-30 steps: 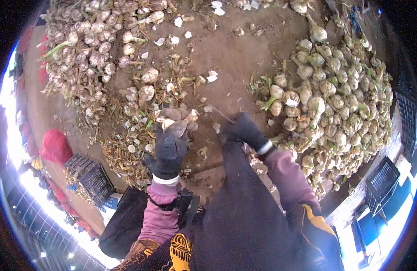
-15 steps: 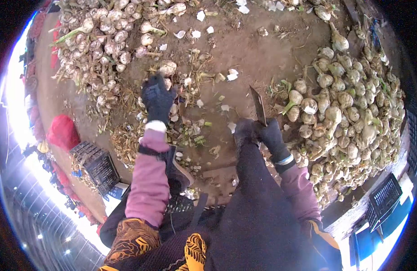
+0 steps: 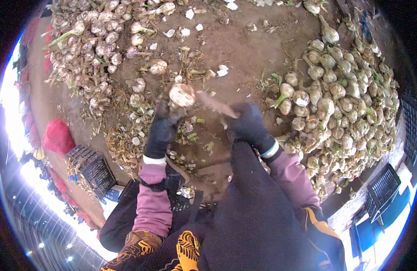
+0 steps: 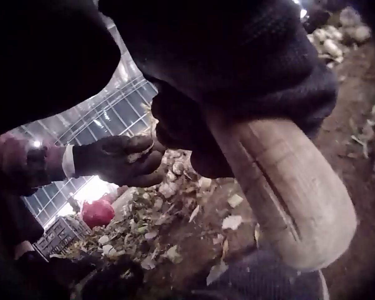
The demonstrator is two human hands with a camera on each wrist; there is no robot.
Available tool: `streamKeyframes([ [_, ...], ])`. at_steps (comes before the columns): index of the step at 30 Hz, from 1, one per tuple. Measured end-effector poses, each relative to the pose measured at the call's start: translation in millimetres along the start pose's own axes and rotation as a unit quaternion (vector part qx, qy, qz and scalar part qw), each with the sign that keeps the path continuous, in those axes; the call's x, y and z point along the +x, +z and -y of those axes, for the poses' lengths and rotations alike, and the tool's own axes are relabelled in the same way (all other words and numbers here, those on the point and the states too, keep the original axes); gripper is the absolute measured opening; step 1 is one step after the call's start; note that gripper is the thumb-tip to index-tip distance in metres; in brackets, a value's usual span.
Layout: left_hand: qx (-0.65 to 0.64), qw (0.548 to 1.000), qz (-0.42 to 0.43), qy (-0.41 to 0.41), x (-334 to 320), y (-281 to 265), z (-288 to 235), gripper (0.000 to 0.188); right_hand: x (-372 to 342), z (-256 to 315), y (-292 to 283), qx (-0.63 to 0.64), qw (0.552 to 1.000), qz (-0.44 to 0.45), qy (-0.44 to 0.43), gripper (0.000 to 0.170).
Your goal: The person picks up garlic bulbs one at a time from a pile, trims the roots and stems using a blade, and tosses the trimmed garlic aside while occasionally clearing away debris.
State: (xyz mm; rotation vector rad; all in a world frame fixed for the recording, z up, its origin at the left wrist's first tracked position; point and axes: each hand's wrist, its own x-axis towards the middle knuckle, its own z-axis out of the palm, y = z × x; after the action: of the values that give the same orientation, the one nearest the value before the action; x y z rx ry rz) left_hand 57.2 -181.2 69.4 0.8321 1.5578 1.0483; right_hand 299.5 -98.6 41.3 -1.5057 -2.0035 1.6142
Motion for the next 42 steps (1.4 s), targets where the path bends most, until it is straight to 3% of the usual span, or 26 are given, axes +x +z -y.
streamKeyframes([
  [2,0.021,0.999,0.032,-0.024,-15.8,20.0,-10.1,0.058,5.0,-7.2,14.5,-0.043,0.986,-0.074,-0.145,0.028],
  [5,-0.008,0.992,0.087,-0.085,-34.3,23.4,19.3,0.063,7.2,23.4,-9.1,-0.142,0.974,0.052,-0.165,0.038],
  [6,0.074,0.992,0.104,-0.018,-32.1,22.5,13.4,0.063,4.0,30.4,-11.6,-0.167,0.970,0.039,-0.169,0.034],
  [8,0.141,0.986,0.044,0.082,-23.4,33.8,-14.2,0.063,-3.1,42.8,-16.6,-0.211,0.957,0.061,-0.189,0.032],
  [9,0.172,0.982,0.038,0.068,-21.9,36.9,-23.1,0.064,-4.7,45.9,-17.1,-0.233,0.949,0.072,-0.200,0.031],
  [11,0.237,0.970,0.028,0.041,-19.7,37.7,-30.3,0.065,-5.5,45.3,-13.3,-0.206,0.954,0.079,-0.205,0.028],
  [12,0.192,0.981,0.031,-0.025,-16.4,35.9,-19.7,0.061,-6.2,44.5,-12.0,-0.192,0.956,0.082,-0.205,0.027],
  [15,0.050,0.998,0.001,-0.028,-27.7,43.7,-31.7,0.058,-7.7,47.1,-11.5,-0.175,0.959,0.076,-0.208,0.026],
  [17,0.022,0.999,-0.005,-0.028,-30.0,46.0,-29.3,0.058,-7.4,47.0,-10.9,-0.148,0.963,0.074,-0.211,0.026],
  [30,0.055,0.997,0.055,-0.004,-32.2,41.5,-26.8,0.060,-6.2,46.3,-20.9,-0.164,0.966,0.035,-0.199,0.031],
  [42,0.031,0.998,0.046,0.029,-48.0,45.1,-5.1,0.062,-6.7,40.1,-14.4,-0.152,0.968,0.069,-0.188,0.030],
])
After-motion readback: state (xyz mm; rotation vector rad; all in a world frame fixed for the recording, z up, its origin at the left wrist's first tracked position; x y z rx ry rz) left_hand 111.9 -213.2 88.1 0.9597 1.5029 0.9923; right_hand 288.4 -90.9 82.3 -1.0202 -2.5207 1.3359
